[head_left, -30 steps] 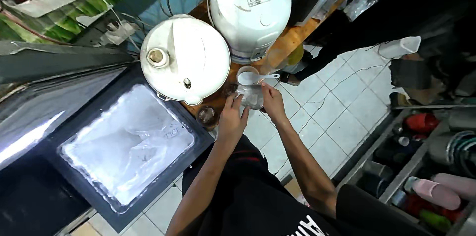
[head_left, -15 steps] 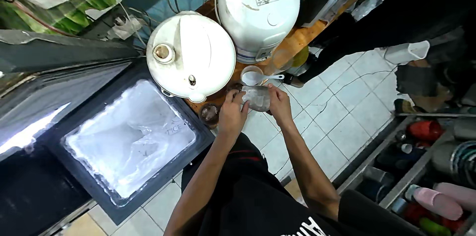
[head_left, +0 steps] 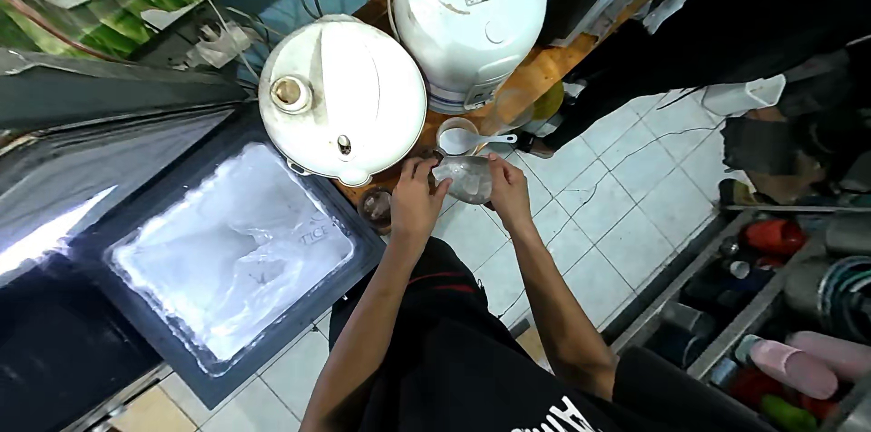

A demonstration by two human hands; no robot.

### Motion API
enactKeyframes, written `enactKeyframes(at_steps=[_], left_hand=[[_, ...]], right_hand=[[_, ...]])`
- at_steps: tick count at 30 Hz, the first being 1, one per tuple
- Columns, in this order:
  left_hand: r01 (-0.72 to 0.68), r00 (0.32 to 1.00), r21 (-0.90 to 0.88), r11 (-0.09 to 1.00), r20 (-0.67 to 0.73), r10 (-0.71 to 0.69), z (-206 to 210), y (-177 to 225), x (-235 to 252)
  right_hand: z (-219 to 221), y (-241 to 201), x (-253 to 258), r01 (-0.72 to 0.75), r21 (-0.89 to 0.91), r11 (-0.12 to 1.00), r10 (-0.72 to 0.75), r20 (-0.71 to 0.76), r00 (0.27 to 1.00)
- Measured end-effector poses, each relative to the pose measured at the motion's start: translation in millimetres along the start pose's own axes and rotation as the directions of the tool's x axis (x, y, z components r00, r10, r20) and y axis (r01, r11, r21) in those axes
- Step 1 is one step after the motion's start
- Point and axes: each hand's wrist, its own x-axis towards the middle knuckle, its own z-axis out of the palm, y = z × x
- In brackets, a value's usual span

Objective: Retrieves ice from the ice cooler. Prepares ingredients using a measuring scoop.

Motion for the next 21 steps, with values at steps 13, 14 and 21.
enactKeyframes(at_steps=[13, 14, 21], left_hand=[[-0.109, 0.993, -0.139, 0.984, 0.018, 0.113, -44, -16, -43], [-0.096, 0.995, -0.182, 0.979, 0.017, 0.101, -51, -23, -54], [0.173, 0.985, -0.269, 0.947, 0.027, -0.172, -63, -70, -113]], right_hand=[[-25, 1, -9, -0.066, 0.214, 0.975, 0.057, 0.045, 0.997], [-26, 0, -10, -0.063, 0.215, 0.975, 0.053, 0.053, 0.997], [-13, -5, -16, -0.056, 0.13, 0.99, 0.034, 0.163, 0.986]])
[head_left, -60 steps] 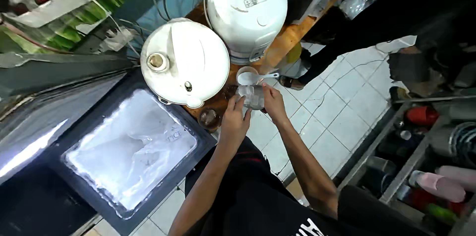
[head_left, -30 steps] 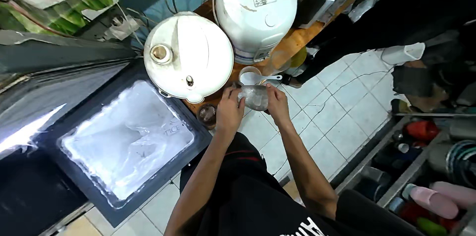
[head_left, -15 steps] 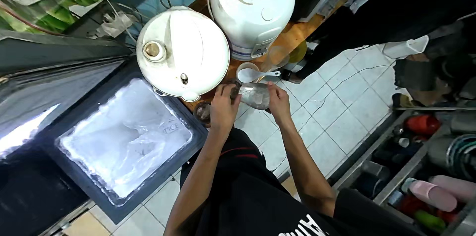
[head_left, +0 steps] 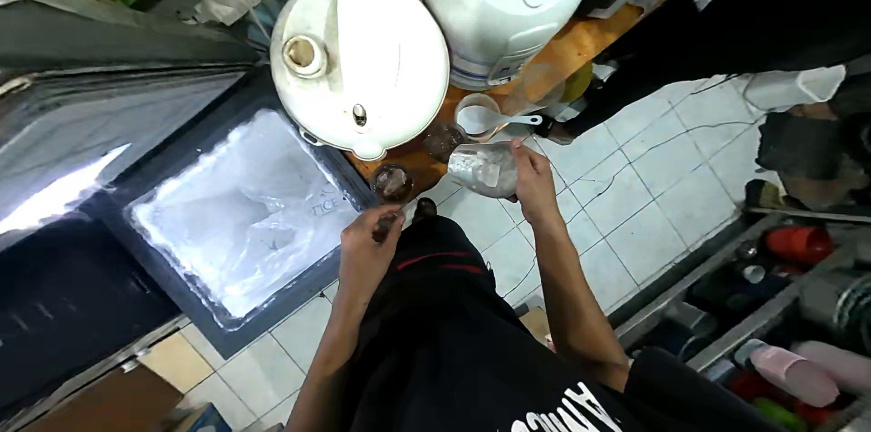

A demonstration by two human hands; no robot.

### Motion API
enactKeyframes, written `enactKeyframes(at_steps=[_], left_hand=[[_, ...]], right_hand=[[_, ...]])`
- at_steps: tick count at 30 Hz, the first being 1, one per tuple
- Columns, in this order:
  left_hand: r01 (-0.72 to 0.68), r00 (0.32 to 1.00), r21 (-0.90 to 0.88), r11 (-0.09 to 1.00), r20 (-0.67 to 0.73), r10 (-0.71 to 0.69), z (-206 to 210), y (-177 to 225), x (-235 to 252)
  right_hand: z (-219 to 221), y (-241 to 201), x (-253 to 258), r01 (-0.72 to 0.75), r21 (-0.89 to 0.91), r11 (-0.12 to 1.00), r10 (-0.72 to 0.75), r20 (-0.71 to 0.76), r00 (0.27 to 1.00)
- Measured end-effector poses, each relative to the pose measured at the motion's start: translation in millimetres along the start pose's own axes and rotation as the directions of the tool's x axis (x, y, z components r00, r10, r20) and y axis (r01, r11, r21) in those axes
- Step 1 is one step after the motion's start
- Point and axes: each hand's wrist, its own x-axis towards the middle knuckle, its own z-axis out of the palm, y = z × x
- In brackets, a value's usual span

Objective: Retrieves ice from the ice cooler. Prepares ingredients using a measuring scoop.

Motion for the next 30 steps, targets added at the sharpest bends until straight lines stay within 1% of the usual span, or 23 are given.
enactKeyframes(at_steps=[3, 7, 12, 15, 18, 20, 23, 25, 30], left_hand=[[0.035, 0.999, -0.003, 0.999, -0.036, -0.036, -3, -2, -4], [-0.003, 0.999, -0.019, 1.0, -0.034, 0.002, 3, 9, 0], [-0.059, 0.998, -0.018, 0.998, -0.04, 0.058, 6, 16, 5], [-0.143, 0.988, 0.063, 0.988, -0.049, 0.146, 8, 20, 11], [-0.199, 0.98, 0.221, 0.955, 0.019, 0.2, 13, 35, 18], [-0.19, 0.982, 0.319, 0.929, 0.043, 0.186, 21, 42, 24], [-0.156, 0.987, 0.396, 0.905, 0.019, 0.162, 28, 43, 33], [-0.135, 0.989, 0.418, 0.899, 0.005, 0.147, 25, 41, 37], [-0.065, 0.995, 0.435, 0.898, -0.04, 0.092, 8, 34, 38]], right_hand=[[18, 1, 0, -0.003, -0.002, 1.0, 0.003, 0.049, 0.999], [37, 1, -1, -0.006, -0.007, 1.0, 0.006, 0.112, 0.994], [50, -3, -3, -0.002, -0.045, 0.999, 0.008, 0.132, 0.991], [62, -6, -5, 0.035, -0.121, 0.992, -0.016, 0.154, 0.988], [73, -5, -9, 0.045, -0.141, 0.989, -0.02, 0.175, 0.984], [80, -4, -10, 0.059, -0.139, 0.989, -0.034, 0.176, 0.984], [87, -5, -11, 0.1, -0.151, 0.983, -0.071, 0.187, 0.98], [89, -5, -12, 0.134, -0.171, 0.976, -0.103, 0.178, 0.979], [86, -1, -11, 0.151, -0.21, 0.966, -0.125, 0.133, 0.983]])
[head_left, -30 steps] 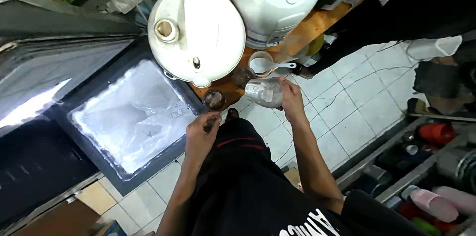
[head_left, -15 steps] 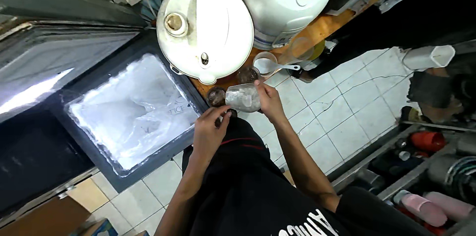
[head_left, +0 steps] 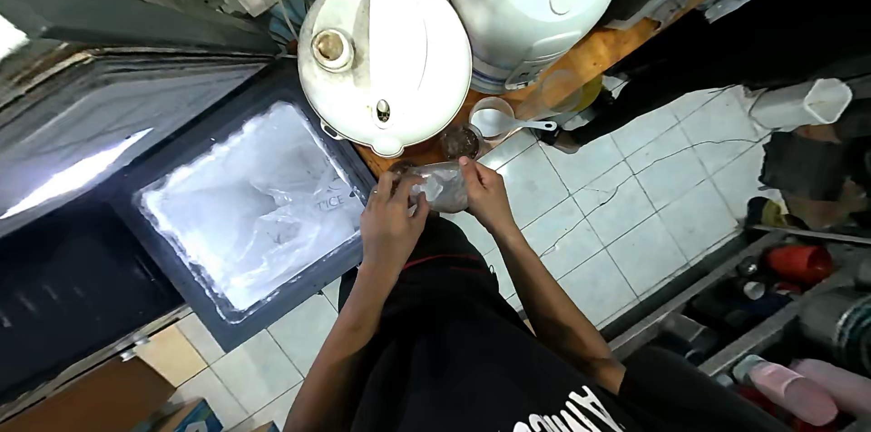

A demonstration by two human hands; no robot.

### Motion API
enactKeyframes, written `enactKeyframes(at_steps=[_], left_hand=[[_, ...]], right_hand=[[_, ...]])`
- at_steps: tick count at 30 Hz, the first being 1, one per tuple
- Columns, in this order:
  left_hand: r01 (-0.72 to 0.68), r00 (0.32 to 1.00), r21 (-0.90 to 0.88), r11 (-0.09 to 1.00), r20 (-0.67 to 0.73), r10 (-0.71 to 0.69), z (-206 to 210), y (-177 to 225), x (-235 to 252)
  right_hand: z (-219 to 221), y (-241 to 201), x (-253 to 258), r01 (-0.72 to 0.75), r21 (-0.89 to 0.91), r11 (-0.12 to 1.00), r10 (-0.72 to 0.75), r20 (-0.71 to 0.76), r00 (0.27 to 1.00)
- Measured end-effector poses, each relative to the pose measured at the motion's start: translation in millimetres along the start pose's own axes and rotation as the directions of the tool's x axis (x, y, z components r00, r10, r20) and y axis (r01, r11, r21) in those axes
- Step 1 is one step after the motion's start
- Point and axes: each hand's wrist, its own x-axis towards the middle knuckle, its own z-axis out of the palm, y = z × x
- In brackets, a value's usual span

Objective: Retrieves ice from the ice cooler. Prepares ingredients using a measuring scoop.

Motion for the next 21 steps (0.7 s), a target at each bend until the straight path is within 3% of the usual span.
enactKeyframes(at_steps=[7, 12, 18, 21], left_hand=[[0.06, 0.998, -0.042, 0.997, -0.018, -0.061, 8, -6, 2], [0.108, 0.994, -0.048, 0.993, -0.024, -0.109, 8, -21, 3], [0.046, 0.998, -0.106, 0.993, -0.039, -0.051, 10, -19, 4], [-0.034, 0.993, -0.165, 0.986, -0.114, 0.015, 11, -13, 4]], right_hand=[[-1, -5, 0, 0.02, -0.014, 1.0, -0.02, -0.014, 1.0], [-12, 8, 6, -0.075, 0.04, 0.996, 0.075, -0.007, 0.997], [-14, 9, 4, -0.076, 0.093, 0.993, 0.074, 0.023, 0.997], [-12, 3, 2, -0.07, 0.123, 0.99, 0.069, 0.013, 0.998]])
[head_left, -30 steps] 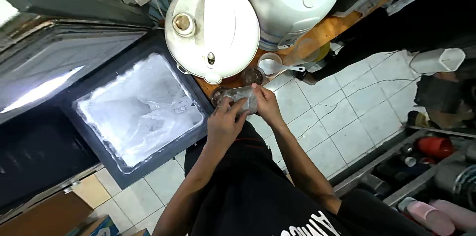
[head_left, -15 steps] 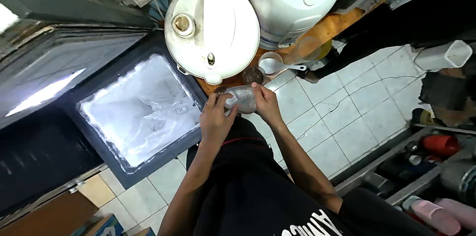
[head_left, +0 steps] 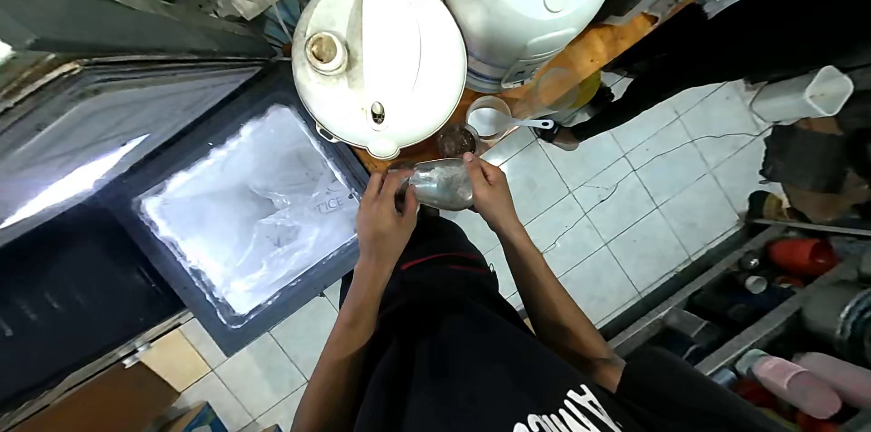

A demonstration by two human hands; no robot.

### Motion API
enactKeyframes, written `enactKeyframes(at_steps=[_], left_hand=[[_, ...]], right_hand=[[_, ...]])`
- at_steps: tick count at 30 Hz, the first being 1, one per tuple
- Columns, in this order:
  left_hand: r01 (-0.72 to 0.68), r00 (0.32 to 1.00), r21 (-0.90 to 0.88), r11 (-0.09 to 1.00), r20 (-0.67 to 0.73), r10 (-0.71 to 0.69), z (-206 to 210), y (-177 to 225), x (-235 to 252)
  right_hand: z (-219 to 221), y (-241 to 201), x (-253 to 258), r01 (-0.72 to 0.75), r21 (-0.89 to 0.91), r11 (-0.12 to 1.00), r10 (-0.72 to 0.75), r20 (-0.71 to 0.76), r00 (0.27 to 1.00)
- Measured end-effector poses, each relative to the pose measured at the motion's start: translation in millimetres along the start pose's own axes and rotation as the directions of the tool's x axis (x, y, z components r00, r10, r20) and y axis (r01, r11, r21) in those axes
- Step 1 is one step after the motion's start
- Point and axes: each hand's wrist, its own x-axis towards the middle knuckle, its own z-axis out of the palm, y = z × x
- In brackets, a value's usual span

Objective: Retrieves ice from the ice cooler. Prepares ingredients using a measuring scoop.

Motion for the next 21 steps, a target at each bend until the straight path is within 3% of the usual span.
enactKeyframes(at_steps=[3, 7, 10, 16, 21], left_hand=[[-0.091, 0.996, -0.085, 0.992, -0.019, 0.09, 2, 19, 2], [-0.179, 0.959, -0.089, 0.98, 0.206, 0.194, 17, 55, 9], [-0.237, 0.909, -0.097, 0.967, 0.329, 0.256, 30, 82, 18], [-0.258, 0.858, 0.09, 0.962, 0.48, 0.186, 37, 107, 33], [-0.227, 0.894, 0.143, 0.963, 0.423, 0.148, 41, 96, 33]], right_hand=[[-18, -8, 0, -0.013, -0.011, 1.0, 0.013, -0.068, 0.998], [-55, -23, 8, 0.037, -0.199, 0.979, -0.081, -0.218, 0.973], [-66, -29, 13, -0.003, -0.225, 0.974, -0.057, -0.258, 0.964], [-59, -44, 7, -0.023, -0.358, 0.933, -0.067, -0.237, 0.969], [-52, -50, 3, 0.056, -0.479, 0.876, -0.176, -0.21, 0.962]])
